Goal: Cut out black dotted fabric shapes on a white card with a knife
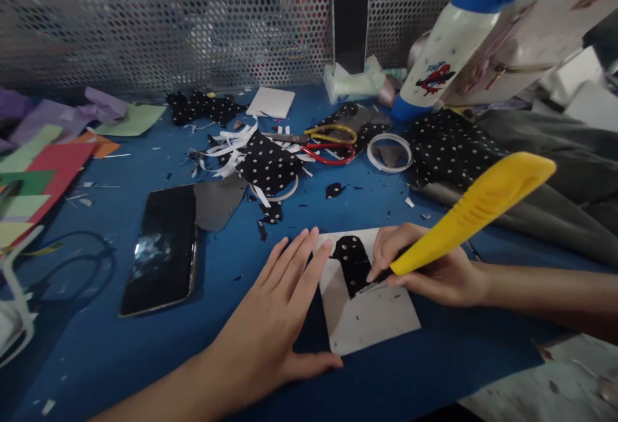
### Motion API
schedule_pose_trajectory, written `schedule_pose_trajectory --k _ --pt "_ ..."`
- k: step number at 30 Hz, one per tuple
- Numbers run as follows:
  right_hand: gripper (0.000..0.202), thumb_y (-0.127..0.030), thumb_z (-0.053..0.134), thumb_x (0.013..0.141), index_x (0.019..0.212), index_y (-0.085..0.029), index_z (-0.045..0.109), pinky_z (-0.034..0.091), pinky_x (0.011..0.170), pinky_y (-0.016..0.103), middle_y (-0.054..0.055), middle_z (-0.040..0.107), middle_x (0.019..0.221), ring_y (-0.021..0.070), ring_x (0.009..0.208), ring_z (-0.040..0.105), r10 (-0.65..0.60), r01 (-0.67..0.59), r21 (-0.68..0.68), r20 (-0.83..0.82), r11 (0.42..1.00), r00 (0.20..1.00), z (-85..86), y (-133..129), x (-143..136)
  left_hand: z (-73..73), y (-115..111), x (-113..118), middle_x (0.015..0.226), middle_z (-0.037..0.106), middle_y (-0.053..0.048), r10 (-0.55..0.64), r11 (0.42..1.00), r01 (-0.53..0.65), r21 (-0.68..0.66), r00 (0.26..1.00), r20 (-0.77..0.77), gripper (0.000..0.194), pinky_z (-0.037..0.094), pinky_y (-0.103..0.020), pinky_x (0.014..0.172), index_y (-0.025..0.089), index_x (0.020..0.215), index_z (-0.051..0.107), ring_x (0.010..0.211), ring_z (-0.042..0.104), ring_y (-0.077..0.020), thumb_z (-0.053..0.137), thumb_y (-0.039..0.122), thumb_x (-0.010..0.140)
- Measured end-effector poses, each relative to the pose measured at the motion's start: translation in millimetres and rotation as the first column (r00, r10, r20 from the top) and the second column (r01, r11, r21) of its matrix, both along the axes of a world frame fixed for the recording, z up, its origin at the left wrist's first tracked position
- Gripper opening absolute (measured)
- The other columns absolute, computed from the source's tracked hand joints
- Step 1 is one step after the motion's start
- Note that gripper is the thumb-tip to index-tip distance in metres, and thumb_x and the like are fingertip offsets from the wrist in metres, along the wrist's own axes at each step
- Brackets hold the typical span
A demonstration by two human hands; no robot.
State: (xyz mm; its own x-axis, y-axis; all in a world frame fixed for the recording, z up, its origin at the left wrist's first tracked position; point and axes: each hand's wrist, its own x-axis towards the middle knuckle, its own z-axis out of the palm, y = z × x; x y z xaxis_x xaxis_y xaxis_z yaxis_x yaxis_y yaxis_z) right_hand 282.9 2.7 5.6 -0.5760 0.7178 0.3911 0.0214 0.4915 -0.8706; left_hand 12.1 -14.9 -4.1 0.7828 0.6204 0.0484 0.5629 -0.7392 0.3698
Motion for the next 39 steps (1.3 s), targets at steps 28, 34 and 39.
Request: schedule_pose_trajectory --k 28,34,39 --pt "0.013 -0.023 0.071 0.087 0.099 -0.019 0.065 0.053 0.077 0.028 0.005 0.074 0.089 0.0151 0.085 0.068 0.033 -0.038 0.054 0.098 0.998 0.995 -2.2 -1.0 -1.7 -0.7 -1.9 2.1 0.162 0.016 -0.019 0.020 1.000 -0.020 -0.022 0.999 0.027 0.134 0.024 -0.059 0.119 0.014 0.157 -0.001 0.149 0.017 -0.0384 0.084 0.059 0.064" --pt "0.010 -0.018 0.070 0.087 0.094 -0.017 0.064 0.055 0.074 0.025 0.005 0.075 0.082 0.0135 0.080 0.071 -0.022 0.011 0.203 0.050 0.979 0.999 3.3 -0.2 -8.9 -1.2 -3.0 1.9 0.162 0.014 -0.020 0.016 1.000 -0.016 -0.001 1.000 0.017 0.135 0.022 -0.057 0.120 0.011 0.157 0.001 0.149 0.015 -0.0377 0.084 0.060 0.063" --pt "0.009 -0.016 0.063 0.092 0.100 -0.013 0.062 0.054 0.076 0.028 0.009 0.074 0.089 0.0159 0.084 0.069 0.097 -0.133 0.298 0.132 0.945 0.987 3.1 0.4 -5.1 -0.9 -0.3 1.6 0.163 0.011 -0.019 0.001 1.000 -0.001 -0.009 1.000 0.016 0.132 0.022 -0.057 0.120 0.012 0.157 -0.001 0.150 0.013 -0.0371 0.082 0.061 0.067"
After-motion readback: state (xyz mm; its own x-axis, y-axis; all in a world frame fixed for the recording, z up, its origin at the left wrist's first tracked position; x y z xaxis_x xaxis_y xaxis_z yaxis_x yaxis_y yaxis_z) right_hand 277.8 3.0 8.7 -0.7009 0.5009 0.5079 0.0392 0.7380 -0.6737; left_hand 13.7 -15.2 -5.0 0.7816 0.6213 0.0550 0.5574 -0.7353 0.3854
